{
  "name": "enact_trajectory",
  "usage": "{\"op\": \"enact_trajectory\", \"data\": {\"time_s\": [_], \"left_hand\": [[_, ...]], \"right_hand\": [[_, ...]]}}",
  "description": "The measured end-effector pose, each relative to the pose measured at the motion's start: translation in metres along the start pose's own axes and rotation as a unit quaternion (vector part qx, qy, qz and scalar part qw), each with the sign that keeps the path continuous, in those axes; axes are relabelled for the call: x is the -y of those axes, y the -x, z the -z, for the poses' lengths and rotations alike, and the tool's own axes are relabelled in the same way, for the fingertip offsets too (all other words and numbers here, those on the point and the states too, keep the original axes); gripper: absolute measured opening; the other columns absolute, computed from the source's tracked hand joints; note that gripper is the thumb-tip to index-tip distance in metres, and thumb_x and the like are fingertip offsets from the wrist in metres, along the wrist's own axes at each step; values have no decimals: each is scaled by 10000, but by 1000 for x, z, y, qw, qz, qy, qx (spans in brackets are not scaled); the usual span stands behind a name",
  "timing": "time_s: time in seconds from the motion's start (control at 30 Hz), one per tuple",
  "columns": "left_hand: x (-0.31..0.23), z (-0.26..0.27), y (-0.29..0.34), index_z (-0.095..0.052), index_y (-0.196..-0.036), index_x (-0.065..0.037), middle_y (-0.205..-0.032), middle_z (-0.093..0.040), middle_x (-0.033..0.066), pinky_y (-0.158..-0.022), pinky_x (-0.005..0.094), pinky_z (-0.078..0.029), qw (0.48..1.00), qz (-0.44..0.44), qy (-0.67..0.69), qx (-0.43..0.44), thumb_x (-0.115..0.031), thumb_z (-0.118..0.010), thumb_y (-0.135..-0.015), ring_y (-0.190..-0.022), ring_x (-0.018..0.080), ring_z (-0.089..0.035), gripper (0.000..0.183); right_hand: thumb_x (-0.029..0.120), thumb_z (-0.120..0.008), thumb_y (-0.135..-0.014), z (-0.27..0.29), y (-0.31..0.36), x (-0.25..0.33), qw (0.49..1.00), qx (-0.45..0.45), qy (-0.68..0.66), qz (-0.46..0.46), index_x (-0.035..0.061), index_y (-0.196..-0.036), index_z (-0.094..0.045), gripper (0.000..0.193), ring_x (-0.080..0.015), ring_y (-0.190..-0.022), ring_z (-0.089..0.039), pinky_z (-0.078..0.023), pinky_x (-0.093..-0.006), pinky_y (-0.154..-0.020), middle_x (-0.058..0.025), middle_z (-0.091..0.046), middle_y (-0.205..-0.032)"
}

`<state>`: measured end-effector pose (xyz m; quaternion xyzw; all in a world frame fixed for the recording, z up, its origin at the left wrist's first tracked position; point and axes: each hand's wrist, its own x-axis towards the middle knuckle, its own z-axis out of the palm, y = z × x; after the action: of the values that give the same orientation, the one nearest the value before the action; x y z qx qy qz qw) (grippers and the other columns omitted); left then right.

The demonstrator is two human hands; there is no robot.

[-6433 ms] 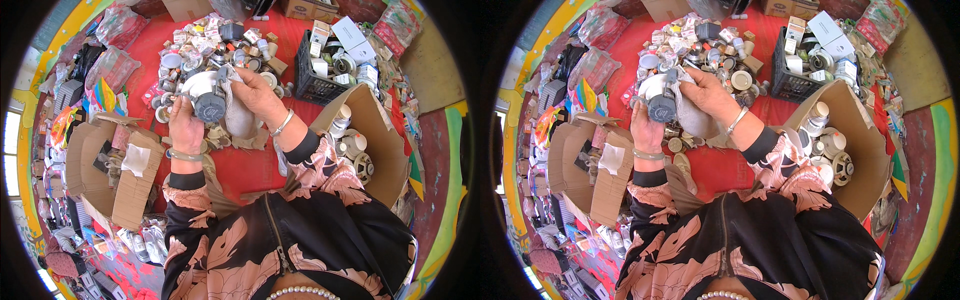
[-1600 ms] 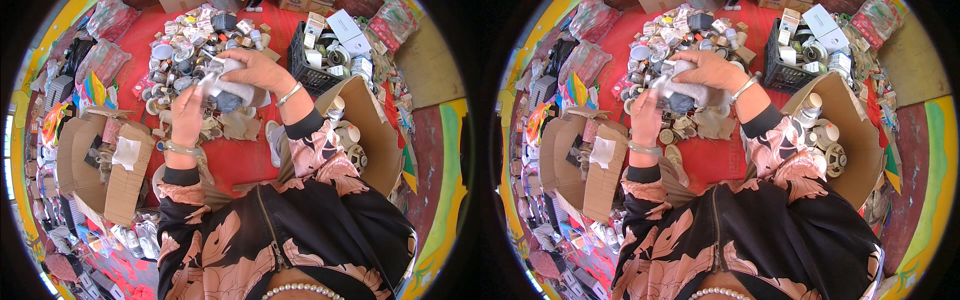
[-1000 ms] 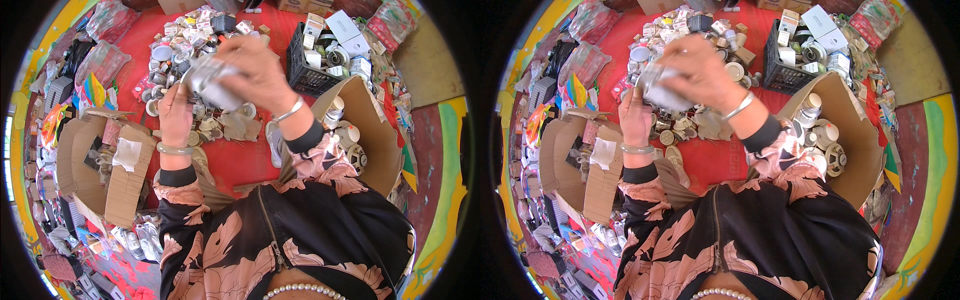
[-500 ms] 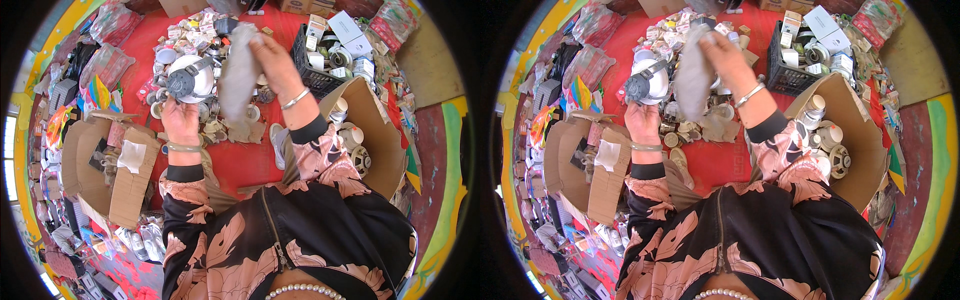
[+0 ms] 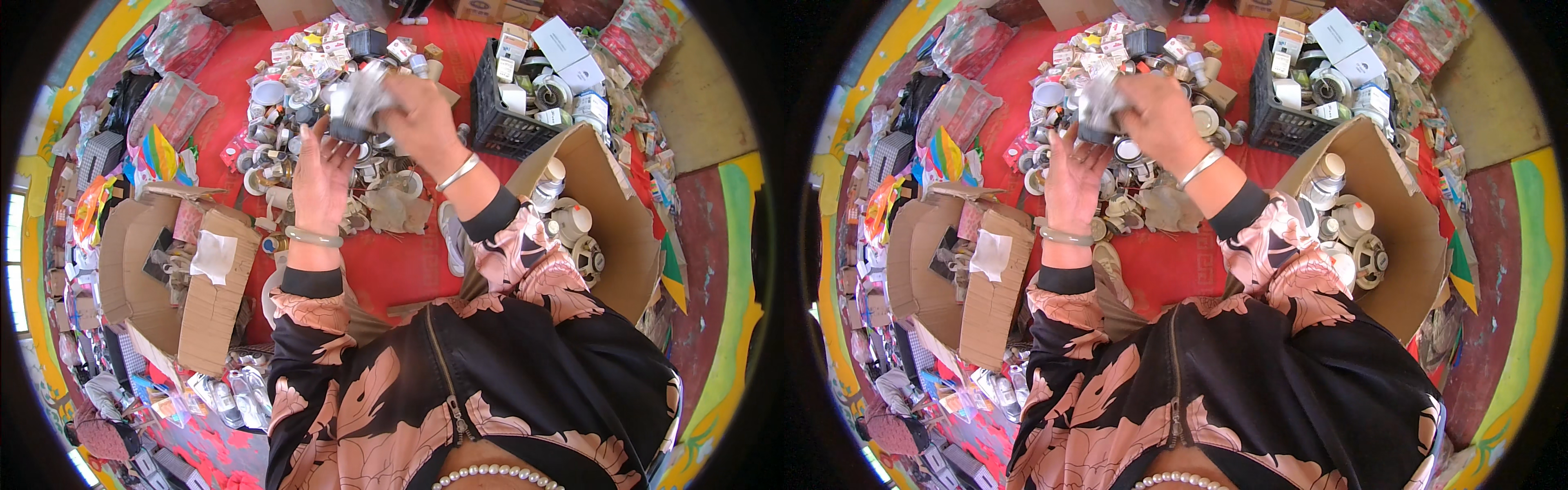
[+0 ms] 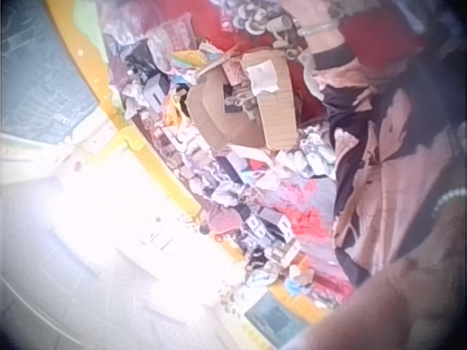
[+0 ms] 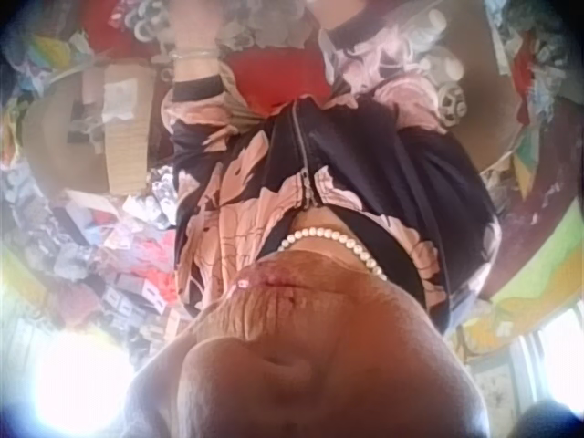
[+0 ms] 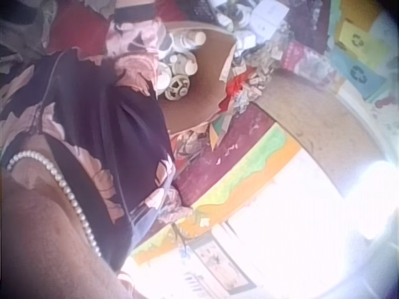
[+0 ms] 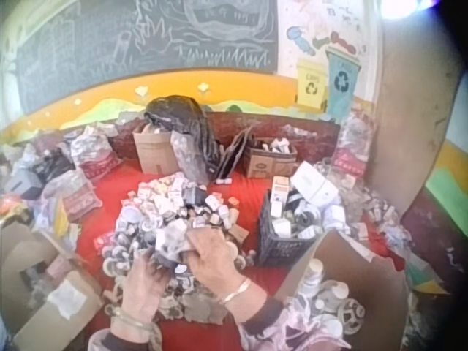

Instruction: The person cleans several small circular electronic components using a cloth. The person picks up each component, wipes it thoroughly with the cloth, and then places it into a cardboard box.

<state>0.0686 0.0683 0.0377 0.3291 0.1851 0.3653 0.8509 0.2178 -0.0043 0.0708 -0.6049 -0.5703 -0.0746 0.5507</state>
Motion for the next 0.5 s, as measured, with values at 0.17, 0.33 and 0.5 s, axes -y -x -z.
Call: {"op": "enact_trajectory", "data": {"time_s": [0.17, 0.33, 0.5], "left_hand": [[-14, 1, 6, -470, -1218, -76, -1145, -557, 107, -946, 428, -401, 993, 11, 114, 18, -533, -428, -862, -1082, 245, -516, 582], [-33, -10, 7, -455, -1228, -82, -1219, -501, 97, -909, 447, -430, 987, -109, 100, -66, -555, -531, -788, -1107, 269, -494, 651], [-32, -8, 11, -418, -1267, -127, -1222, -498, 94, -865, 467, -454, 990, -113, 85, -3, -593, -502, -781, -1114, 287, -487, 678]], "right_hand": [[7, -638, -701, -13, 8, 37, 956, 146, -28, 252, 51, -1020, -606, 323, -314, -815, -606, -486, -375, -723, -97, -632, -917], [-1, -635, -748, 31, 3, 25, 960, 127, -242, -61, 53, -1100, -557, 364, -107, -898, -573, -493, -259, -741, -46, -616, -969], [48, -656, -787, 59, -25, 22, 894, -119, -383, -198, 16, -1026, -550, 264, -93, -785, -588, -495, -215, -693, -43, -611, -925]]}}
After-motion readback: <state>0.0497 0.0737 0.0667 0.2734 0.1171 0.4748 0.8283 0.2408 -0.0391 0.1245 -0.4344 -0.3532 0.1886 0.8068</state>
